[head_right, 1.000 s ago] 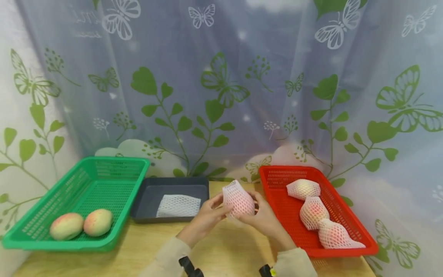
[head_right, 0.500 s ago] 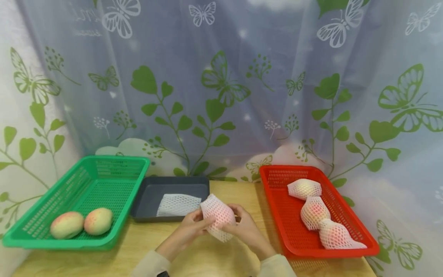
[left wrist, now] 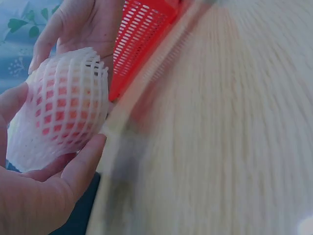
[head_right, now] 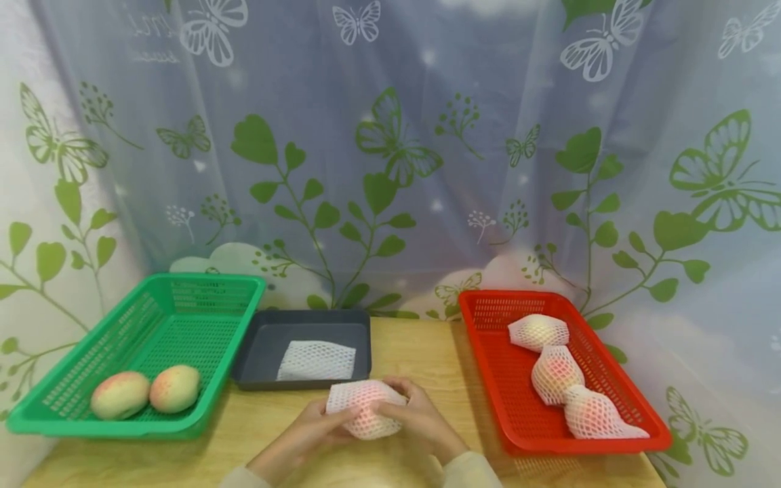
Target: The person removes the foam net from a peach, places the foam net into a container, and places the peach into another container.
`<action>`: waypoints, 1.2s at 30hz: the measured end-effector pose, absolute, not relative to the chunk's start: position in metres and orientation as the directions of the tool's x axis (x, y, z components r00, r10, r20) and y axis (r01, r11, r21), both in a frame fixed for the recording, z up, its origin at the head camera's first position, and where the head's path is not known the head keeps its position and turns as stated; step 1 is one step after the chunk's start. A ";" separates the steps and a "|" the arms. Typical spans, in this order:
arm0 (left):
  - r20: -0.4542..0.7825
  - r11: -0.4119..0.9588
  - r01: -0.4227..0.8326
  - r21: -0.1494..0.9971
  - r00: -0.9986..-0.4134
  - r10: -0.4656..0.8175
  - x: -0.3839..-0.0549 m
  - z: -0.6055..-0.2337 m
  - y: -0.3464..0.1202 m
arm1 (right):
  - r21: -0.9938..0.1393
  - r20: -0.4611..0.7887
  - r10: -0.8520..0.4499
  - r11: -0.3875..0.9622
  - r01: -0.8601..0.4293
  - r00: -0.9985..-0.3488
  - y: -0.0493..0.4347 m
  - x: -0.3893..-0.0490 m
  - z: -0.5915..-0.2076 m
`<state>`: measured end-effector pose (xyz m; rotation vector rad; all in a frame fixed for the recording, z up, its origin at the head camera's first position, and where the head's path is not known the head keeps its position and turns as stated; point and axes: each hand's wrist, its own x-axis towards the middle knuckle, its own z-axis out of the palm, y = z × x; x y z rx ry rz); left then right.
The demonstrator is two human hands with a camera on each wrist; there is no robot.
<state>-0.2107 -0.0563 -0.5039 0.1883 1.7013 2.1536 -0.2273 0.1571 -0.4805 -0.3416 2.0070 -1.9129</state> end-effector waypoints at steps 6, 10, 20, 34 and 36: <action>-0.157 -0.176 -0.230 0.957 -0.924 0.349 -0.209 -0.514 -0.067 | -0.996 -0.084 -0.378 0.033 0.077 -0.922 0.147 -0.232 -0.492; -0.160 -0.172 -0.218 0.961 -0.941 0.298 -0.209 -0.520 -0.072 | -0.995 -0.096 -0.370 0.035 0.090 -0.924 0.140 -0.235 -0.499; -0.159 -0.114 -0.185 0.976 -0.966 0.203 -0.212 -0.525 -0.080 | -0.995 -0.099 -0.318 0.057 0.085 -0.943 0.127 -0.241 -0.511; -0.161 -0.151 -0.194 0.969 -0.965 0.207 -0.215 -0.523 -0.079 | -0.991 -0.109 -0.349 -0.030 0.128 -0.931 0.129 -0.240 -0.512; -0.164 -0.151 -0.197 0.969 -0.964 0.211 -0.215 -0.523 -0.080 | -0.991 -0.113 -0.355 -0.030 0.132 -0.928 0.129 -0.240 -0.511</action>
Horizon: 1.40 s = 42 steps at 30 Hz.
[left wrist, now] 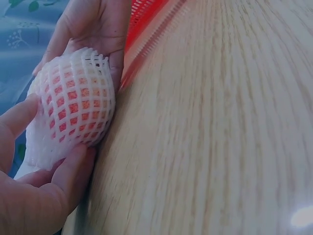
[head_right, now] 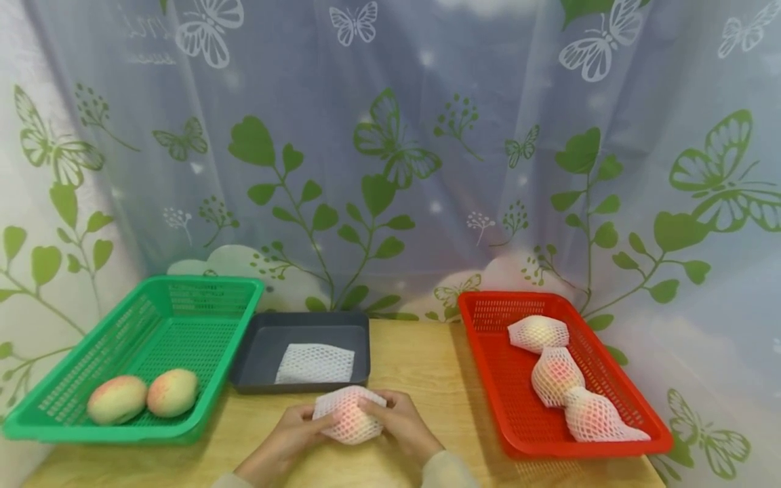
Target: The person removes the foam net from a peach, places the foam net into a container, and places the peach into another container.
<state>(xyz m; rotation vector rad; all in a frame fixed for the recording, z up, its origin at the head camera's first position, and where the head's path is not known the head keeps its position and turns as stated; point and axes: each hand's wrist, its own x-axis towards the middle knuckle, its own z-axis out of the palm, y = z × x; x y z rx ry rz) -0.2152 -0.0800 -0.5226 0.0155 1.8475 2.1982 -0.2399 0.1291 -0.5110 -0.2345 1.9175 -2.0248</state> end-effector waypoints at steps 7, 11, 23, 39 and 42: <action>-0.174 -0.150 -0.210 0.966 -0.960 0.221 -0.214 -0.520 -0.082 | -0.991 -0.105 -0.381 -0.039 0.130 -0.919 0.130 -0.239 -0.509; -0.180 -0.148 -0.211 0.966 -0.963 0.200 -0.214 -0.519 -0.081 | -0.994 -0.087 -0.364 -0.026 0.103 -0.927 0.129 -0.241 -0.509; -0.154 -0.167 -0.185 0.969 -0.971 0.181 -0.212 -0.522 -0.081 | -0.995 -0.097 -0.315 0.028 0.093 -0.944 0.129 -0.243 -0.511; -0.134 -0.197 -0.182 0.963 -0.963 0.233 -0.213 -0.517 -0.080 | -0.989 -0.119 -0.297 0.117 0.087 -0.948 0.139 -0.240 -0.504; -0.123 -0.207 -0.176 0.962 -0.962 0.242 -0.214 -0.518 -0.079 | -0.990 -0.120 -0.296 0.110 0.091 -0.948 0.140 -0.240 -0.503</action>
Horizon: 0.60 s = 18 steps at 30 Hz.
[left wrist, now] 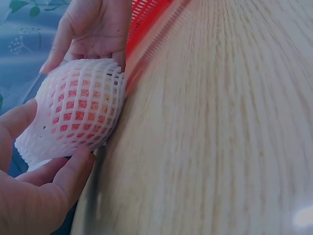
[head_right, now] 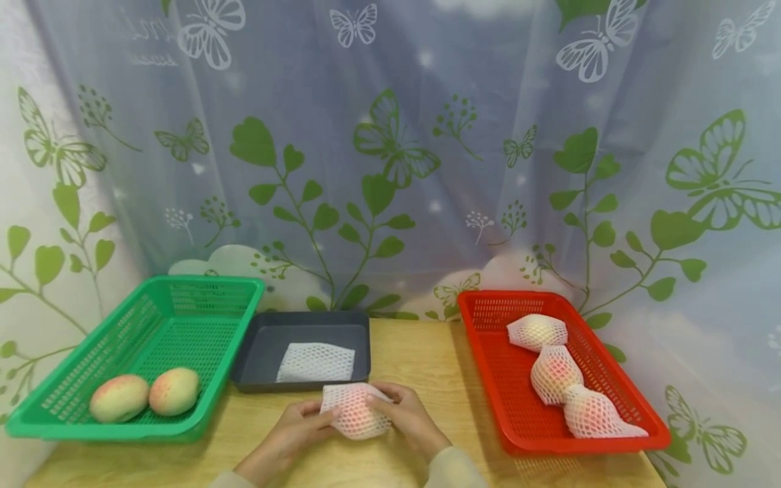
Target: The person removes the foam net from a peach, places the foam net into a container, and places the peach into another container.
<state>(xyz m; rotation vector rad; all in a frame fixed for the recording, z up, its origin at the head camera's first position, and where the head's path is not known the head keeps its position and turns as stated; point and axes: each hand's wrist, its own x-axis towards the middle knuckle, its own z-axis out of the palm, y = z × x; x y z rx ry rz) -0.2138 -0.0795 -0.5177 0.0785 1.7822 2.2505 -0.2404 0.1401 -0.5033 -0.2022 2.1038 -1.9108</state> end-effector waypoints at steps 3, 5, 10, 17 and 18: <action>-0.099 -0.215 -0.157 0.964 -0.961 0.257 -0.216 -0.518 -0.080 | -0.992 -0.112 -0.295 0.093 0.088 -0.949 0.142 -0.240 -0.502; -0.099 -0.199 -0.152 0.968 -0.962 0.254 -0.216 -0.517 -0.081 | -0.993 -0.103 -0.292 0.091 0.080 -0.951 0.143 -0.240 -0.502; -0.139 -0.102 -0.162 0.982 -0.969 0.204 -0.216 -0.512 -0.081 | -0.991 -0.084 -0.278 0.125 0.051 -0.957 0.146 -0.240 -0.500; -0.131 -0.027 -0.137 0.990 -0.976 0.174 -0.217 -0.504 -0.081 | -0.987 -0.101 -0.281 0.148 0.061 -0.954 0.151 -0.241 -0.497; -0.129 -0.021 -0.134 0.991 -0.977 0.173 -0.217 -0.503 -0.081 | -0.987 -0.100 -0.285 0.146 0.060 -0.953 0.151 -0.241 -0.496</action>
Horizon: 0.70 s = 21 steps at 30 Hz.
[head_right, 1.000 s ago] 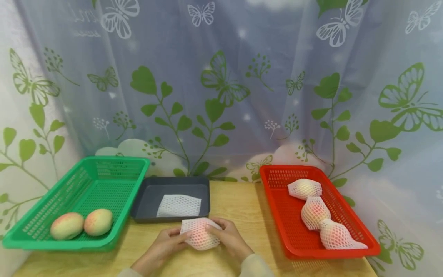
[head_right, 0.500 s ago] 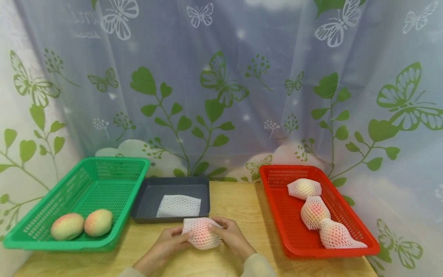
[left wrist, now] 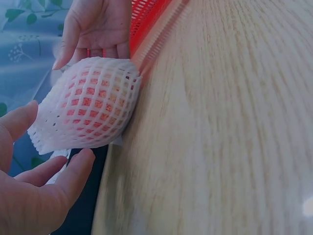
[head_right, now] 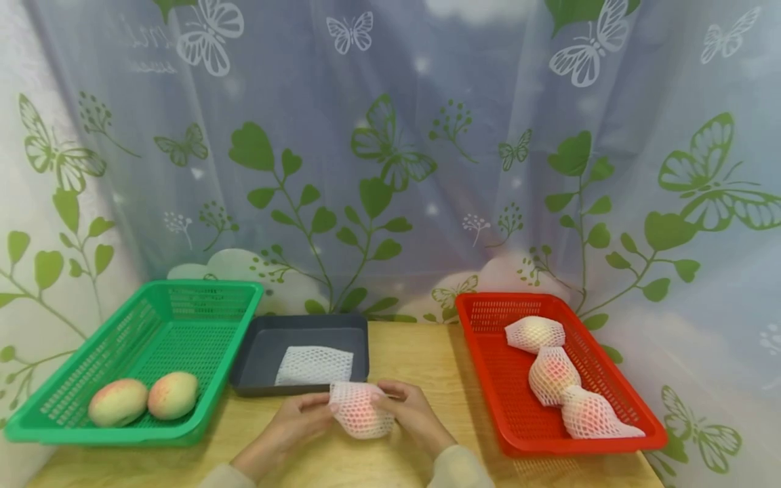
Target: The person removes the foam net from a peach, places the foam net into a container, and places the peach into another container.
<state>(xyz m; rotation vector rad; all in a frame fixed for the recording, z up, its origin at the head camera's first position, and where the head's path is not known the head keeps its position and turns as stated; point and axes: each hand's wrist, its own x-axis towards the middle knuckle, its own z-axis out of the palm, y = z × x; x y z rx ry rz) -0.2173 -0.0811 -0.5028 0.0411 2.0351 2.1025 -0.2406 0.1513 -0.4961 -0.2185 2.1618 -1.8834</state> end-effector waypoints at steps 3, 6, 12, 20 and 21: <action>-0.116 -0.014 -0.121 0.993 -0.977 0.181 -0.219 -0.501 -0.082 | -0.988 -0.085 -0.297 0.149 0.042 -0.951 0.154 -0.240 -0.494; -0.097 -0.004 -0.099 0.995 -0.979 0.181 -0.222 -0.498 -0.084 | -0.987 -0.059 -0.299 0.160 0.011 -0.952 0.157 -0.241 -0.491; -0.040 -0.009 -0.043 0.999 -0.983 0.177 -0.225 -0.490 -0.092 | -0.969 -0.025 -0.244 0.244 -0.036 -0.969 0.165 -0.241 -0.481; -0.023 0.061 -0.015 0.998 -0.993 0.118 -0.232 -0.473 -0.106 | -0.971 -0.023 -0.192 0.239 -0.025 -0.981 0.182 -0.242 -0.462; -0.018 0.067 -0.010 0.998 -0.993 0.115 -0.233 -0.470 -0.109 | -0.971 -0.021 -0.191 0.236 -0.025 -0.981 0.185 -0.242 -0.460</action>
